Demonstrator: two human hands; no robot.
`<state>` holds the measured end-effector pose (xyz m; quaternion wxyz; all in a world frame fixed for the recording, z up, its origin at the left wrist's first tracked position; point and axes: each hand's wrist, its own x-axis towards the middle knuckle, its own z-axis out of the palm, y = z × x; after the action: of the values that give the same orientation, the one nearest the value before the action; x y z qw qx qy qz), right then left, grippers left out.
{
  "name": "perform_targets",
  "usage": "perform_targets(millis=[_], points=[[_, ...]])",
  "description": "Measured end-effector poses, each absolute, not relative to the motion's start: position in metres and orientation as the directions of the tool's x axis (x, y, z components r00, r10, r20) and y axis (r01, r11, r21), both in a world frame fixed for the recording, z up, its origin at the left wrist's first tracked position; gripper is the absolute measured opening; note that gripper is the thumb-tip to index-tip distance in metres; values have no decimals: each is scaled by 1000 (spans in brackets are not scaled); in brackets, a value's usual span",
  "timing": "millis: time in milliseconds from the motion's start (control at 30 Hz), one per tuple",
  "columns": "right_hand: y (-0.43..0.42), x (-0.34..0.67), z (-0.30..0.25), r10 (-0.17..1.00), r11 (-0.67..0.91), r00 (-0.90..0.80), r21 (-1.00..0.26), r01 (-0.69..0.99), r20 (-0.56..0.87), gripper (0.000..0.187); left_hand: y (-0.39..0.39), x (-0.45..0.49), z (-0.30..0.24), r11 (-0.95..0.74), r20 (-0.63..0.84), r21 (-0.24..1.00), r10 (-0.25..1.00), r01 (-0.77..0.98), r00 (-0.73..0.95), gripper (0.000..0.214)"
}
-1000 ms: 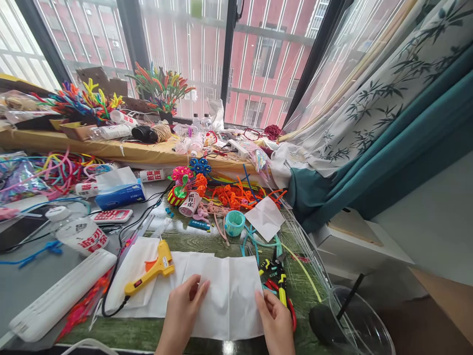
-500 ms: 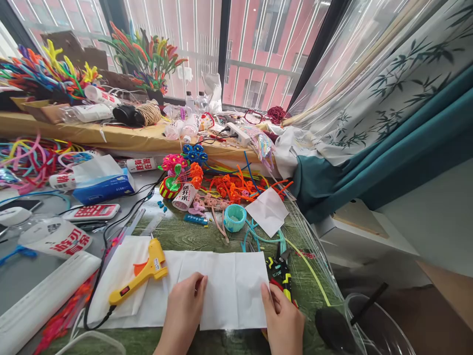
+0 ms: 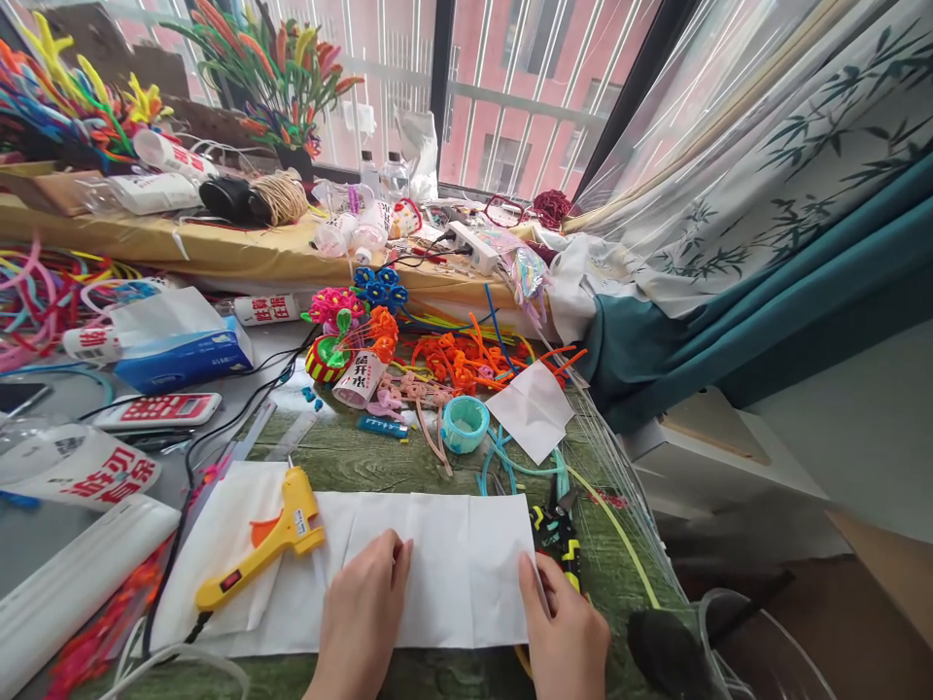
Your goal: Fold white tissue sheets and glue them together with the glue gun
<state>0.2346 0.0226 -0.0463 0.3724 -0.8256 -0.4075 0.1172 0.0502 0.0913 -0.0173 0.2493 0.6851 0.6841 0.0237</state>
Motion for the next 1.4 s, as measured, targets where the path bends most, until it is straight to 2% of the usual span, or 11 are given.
perform_targets(millis=[167, 300, 433, 533, 633, 667, 733, 800, 933, 1233, 1400], points=[[21, 235, -48, 781, -411, 610, -625, 663, 135, 69, 91, 52, -16, 46, -328, 326, 942, 944, 67, 31], [21, 235, -46, 798, -371, 569, -582, 724, 199, 63, 91, 52, -16, 28, -328, 302, 941, 953, 77, 31], [22, 233, -36, 713, -319, 531, -463, 827, 458, 40, 90, 54, -16, 17, -316, 280, 946, 960, 76, 30], [23, 220, -32, 658, -140, 371, -377, 916, 656, 22, 86, 52, -12, 18, -298, 264, 953, 964, 64, 30], [21, 196, -42, 745, 160, 155, -399, 903, 649, 21, 82, 34, -6, 39, -247, 250, 969, 967, 25, 31], [19, 187, -47, 771, 227, 93, -408, 885, 630, 23, 81, 23, -4, 38, -196, 242, 981, 969, 10, 31], [15, 169, -57, 803, 284, 21, -413, 865, 596, 26, 80, -1, -1, -30, 76, 202, 997, 979, 15, 34], [12, 155, -62, 828, 261, 17, -412, 873, 561, 25, 80, -24, 1, -69, 266, 49, 962, 996, 54, 38], [14, 134, -52, 886, 139, 82, -430, 892, 456, 17, 80, -50, 7, 38, 196, -156, 980, 987, -7, 38], [63, 130, -40, 914, -116, 268, -437, 892, 304, 20, 89, -41, -1, 68, 13, -101, 998, 993, -67, 45], [70, 132, -49, 910, -139, 279, -408, 902, 306, 24, 91, -41, -16, 98, 99, -37, 991, 995, -94, 48]])
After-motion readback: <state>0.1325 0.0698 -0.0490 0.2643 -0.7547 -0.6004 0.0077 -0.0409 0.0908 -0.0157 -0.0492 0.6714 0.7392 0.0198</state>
